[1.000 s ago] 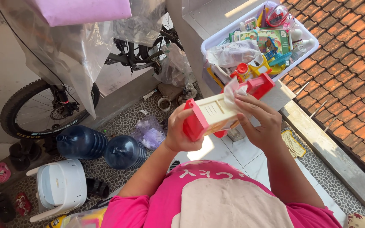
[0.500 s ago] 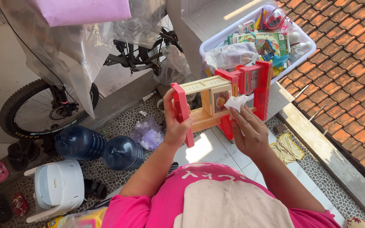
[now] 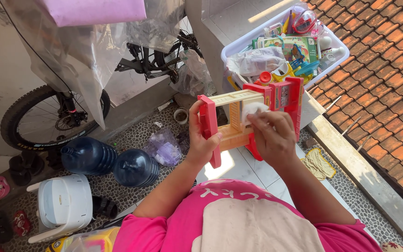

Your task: Cleaning a plastic toy kitchen set using baby wipes.

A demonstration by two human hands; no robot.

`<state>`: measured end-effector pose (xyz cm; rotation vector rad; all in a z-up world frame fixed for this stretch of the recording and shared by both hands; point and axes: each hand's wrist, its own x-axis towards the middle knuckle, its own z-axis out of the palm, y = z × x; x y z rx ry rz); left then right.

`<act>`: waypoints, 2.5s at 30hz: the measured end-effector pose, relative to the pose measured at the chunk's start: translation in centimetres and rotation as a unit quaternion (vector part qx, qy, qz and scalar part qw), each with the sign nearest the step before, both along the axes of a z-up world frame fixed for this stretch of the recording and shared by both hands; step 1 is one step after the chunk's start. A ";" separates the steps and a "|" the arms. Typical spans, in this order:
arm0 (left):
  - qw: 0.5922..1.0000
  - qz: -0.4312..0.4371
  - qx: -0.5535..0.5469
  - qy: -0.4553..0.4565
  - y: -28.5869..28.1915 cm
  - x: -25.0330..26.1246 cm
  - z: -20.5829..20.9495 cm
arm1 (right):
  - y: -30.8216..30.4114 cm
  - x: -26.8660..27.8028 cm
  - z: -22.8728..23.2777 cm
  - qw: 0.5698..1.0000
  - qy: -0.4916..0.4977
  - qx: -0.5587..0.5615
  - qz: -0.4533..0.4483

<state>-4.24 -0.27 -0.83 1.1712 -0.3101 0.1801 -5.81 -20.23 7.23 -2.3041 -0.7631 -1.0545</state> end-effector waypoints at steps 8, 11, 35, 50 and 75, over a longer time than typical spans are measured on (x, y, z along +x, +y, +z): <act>1.000 0.008 -0.003 0.018 0.0 0.1 -1.0 | 0.7 -0.2 -1.2 1.000 0.000 -0.005 0.008; 0.999 0.050 0.010 -0.005 0.2 0.2 -1.4 | 1.4 -0.9 -0.7 0.999 0.031 -0.007 0.039; 0.890 0.211 0.289 -0.282 0.9 -0.6 3.4 | 3.3 -1.1 0.3 0.910 0.377 -0.090 0.150; 0.973 0.150 0.119 -0.126 1.7 1.9 0.2 | -1.8 -1.7 -1.8 0.914 0.330 0.165 0.167; 0.855 -0.257 -0.441 0.091 3.4 5.4 -6.2 | 1.0 -3.8 0.5 0.996 0.080 -0.034 -0.007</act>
